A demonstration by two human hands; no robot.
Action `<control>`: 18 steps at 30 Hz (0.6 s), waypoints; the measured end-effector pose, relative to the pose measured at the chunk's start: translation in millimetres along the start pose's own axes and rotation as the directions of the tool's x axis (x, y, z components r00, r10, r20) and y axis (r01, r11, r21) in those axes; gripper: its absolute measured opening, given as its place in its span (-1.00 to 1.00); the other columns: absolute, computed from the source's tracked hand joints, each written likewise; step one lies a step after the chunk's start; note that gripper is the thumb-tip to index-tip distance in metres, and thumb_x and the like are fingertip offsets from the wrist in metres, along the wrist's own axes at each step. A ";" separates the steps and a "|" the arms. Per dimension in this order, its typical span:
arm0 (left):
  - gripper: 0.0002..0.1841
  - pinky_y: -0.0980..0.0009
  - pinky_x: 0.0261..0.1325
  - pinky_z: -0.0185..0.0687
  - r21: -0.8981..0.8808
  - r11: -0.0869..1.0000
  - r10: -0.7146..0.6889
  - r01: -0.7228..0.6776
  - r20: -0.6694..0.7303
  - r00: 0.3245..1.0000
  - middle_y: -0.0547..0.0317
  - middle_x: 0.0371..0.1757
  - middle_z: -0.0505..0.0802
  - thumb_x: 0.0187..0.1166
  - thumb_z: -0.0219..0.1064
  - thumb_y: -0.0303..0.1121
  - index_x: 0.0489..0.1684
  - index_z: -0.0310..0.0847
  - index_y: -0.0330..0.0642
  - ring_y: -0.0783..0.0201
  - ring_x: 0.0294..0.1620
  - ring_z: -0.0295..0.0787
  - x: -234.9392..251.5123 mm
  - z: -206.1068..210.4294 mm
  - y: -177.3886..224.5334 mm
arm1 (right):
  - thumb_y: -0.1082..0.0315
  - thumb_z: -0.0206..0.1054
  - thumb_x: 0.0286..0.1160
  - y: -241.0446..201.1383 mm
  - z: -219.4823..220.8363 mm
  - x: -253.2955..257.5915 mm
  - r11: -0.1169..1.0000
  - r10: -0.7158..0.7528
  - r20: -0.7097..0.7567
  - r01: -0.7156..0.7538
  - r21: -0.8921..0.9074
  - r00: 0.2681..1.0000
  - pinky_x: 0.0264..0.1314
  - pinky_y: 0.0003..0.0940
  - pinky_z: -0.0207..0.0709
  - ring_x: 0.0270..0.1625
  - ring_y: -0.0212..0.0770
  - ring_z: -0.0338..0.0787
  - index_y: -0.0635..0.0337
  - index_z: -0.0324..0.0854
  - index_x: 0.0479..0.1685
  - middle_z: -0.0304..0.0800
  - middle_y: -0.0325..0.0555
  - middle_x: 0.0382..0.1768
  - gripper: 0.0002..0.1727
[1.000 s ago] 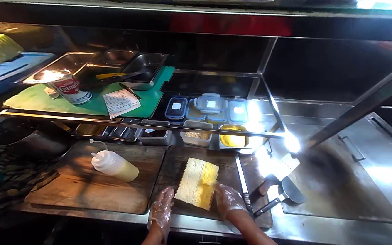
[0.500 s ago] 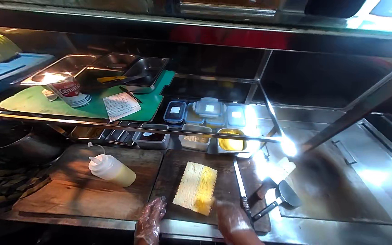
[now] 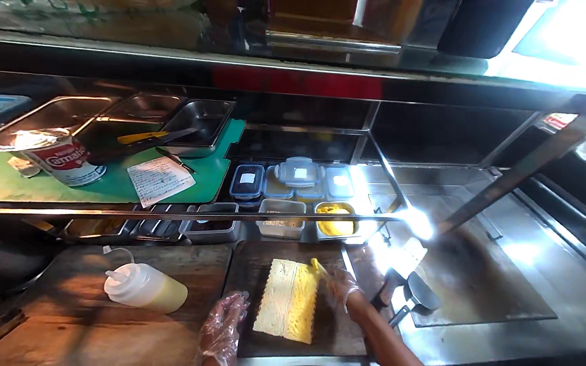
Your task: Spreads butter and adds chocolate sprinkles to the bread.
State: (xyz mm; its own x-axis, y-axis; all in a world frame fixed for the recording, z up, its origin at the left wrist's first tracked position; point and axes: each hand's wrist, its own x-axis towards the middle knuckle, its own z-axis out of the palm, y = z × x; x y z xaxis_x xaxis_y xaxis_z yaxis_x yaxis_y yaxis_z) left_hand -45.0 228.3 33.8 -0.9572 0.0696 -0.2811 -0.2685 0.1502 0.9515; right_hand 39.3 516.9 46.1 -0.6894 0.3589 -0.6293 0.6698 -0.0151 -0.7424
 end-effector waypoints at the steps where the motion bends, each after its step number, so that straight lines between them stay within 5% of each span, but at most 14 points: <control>1: -0.71 0.32 -0.01 0.85 0.008 1.000 0.008 -0.008 0.004 1.000 -0.07 0.06 0.90 0.68 0.23 -0.47 0.26 0.61 -0.42 0.23 -0.08 0.91 1.1 1.0 -0.2 | 0.43 0.22 0.62 -0.3 -1.9 0.0 1.000 0.018 0.014 -0.018 -0.010 1.000 -0.21 -0.32 0.54 -0.31 -0.30 0.58 0.18 0.55 0.42 0.64 -0.11 -0.23 -0.60; 7: -0.71 0.27 0.16 0.83 0.171 0.981 0.079 -0.094 0.094 0.992 0.01 0.07 0.91 0.65 0.32 -0.42 0.26 0.69 -0.31 0.24 0.01 0.90 16.2 26.3 10.2 | 0.37 0.24 0.60 -0.3 -15.0 4.0 0.994 0.044 -0.032 -0.047 -0.102 0.998 -0.19 -0.26 0.55 -0.28 -0.25 0.61 0.14 0.56 0.45 0.68 -0.07 -0.19 -0.57; 8: -0.70 0.27 0.19 0.80 0.211 0.971 0.094 -0.116 0.108 0.990 0.02 0.08 0.91 0.66 0.32 -0.39 0.27 0.70 -0.29 0.25 0.03 0.89 22.4 31.7 10.1 | 0.34 0.25 0.61 0.8 -15.8 1.9 0.980 0.032 -0.044 -0.040 -0.197 0.999 -0.06 -0.20 0.59 -0.16 -0.20 0.68 0.12 0.58 0.45 0.72 -0.04 -0.10 -0.58; 10: -0.68 0.25 0.31 0.75 0.315 0.935 0.124 -0.163 0.140 0.982 0.04 0.13 0.90 0.68 0.32 -0.32 0.30 0.71 -0.23 0.26 0.13 0.87 37.4 44.0 12.7 | 0.27 0.20 0.69 -7.5 -17.0 -4.8 0.867 -0.010 -0.089 -0.036 -0.497 0.996 0.50 0.06 0.55 0.39 -0.01 0.74 -0.05 0.57 0.56 0.75 0.04 0.36 -0.54; 11: -0.67 0.24 0.38 0.71 0.368 0.910 0.142 -0.190 0.155 0.978 0.05 0.17 0.89 0.68 0.32 -0.29 0.31 0.72 -0.20 0.26 0.19 0.84 45.8 50.9 14.2 | 0.25 0.14 0.70 -12.9 -12.9 -7.8 0.765 -0.040 -0.099 -0.033 -0.643 0.994 0.55 0.15 0.52 0.48 0.02 0.70 -0.19 0.54 0.60 0.72 -0.02 0.45 -0.51; 14: -0.67 0.21 0.49 0.62 0.422 0.869 0.195 -0.259 0.191 0.962 0.04 0.21 0.88 0.69 0.30 -0.30 0.33 0.72 -0.20 0.24 0.29 0.80 62.7 67.3 13.6 | 0.27 0.14 0.66 -13.8 6.6 -21.6 0.506 -0.061 -0.044 -0.007 -0.862 0.997 0.45 0.33 0.54 0.49 0.17 0.68 -0.25 0.49 0.65 0.69 0.02 0.47 -0.46; 16: -0.67 0.20 0.53 0.58 0.450 0.850 0.197 -0.272 0.208 0.958 0.04 0.24 0.88 0.70 0.29 -0.31 0.33 0.72 -0.19 0.22 0.34 0.78 67.9 78.8 20.3 | 0.26 0.21 0.60 -16.2 5.6 -33.8 0.495 -0.036 0.005 0.022 -0.869 0.999 0.45 0.33 0.53 0.49 0.16 0.68 -0.23 0.53 0.60 0.72 0.01 0.44 -0.46; 18: -0.61 0.18 0.66 0.41 0.579 0.766 0.138 -0.280 0.278 0.951 0.06 0.40 0.81 0.76 0.21 -0.22 0.47 0.65 -0.11 0.18 0.50 0.67 70.4 88.0 30.1 | 0.28 0.23 0.59 -13.0 -2.4 -51.7 0.597 -0.038 0.073 0.081 -0.798 0.997 0.52 0.23 0.52 0.49 0.04 0.68 -0.27 0.60 0.52 0.75 -0.09 0.41 -0.50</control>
State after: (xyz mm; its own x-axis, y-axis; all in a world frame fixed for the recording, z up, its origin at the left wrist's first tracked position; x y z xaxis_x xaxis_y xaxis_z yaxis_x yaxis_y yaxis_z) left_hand -110.9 324.6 31.6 -0.9168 0.3609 -0.1708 0.1256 0.6666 0.7348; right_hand 66.9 500.8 88.9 -0.7325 0.2899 -0.6160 0.5640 0.7651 -0.3106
